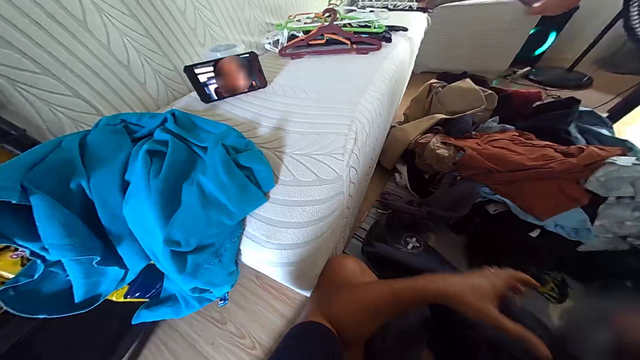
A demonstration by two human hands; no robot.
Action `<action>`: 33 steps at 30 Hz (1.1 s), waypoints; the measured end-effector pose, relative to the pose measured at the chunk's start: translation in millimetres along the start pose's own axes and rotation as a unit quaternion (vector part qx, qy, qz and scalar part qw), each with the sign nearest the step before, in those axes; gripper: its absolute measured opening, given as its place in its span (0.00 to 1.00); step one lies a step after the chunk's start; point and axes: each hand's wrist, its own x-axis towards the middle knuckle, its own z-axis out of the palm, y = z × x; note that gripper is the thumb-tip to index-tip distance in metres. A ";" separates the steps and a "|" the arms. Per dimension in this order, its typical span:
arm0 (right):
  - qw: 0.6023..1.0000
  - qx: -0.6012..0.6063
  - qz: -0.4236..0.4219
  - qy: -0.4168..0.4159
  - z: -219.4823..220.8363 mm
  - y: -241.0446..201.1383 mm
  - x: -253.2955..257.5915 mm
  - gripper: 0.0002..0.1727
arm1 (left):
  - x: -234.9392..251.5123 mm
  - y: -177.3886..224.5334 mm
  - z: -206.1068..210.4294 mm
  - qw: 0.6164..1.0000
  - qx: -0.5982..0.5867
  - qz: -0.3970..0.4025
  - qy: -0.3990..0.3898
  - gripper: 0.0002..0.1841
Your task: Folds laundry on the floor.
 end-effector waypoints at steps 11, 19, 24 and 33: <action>0.929 -0.089 -0.302 -0.195 68.9 16.7 47.0 0.32 | -14.9 5.8 -41.7 0.973 -0.101 -0.091 0.184 0.30; 0.898 -0.319 -0.173 -0.249 44.3 19.7 39.3 0.23 | -19.0 9.3 -46.2 0.970 -0.120 -0.076 0.196 0.28; 0.875 -0.412 -0.158 -0.201 61.3 31.7 12.9 0.11 | -21.9 5.8 -31.4 0.966 0.124 -0.001 0.228 0.29; 0.869 -0.256 -0.408 0.116 88.7 70.3 5.9 0.03 | -19.6 8.9 -29.0 0.968 0.203 -0.137 -0.050 0.17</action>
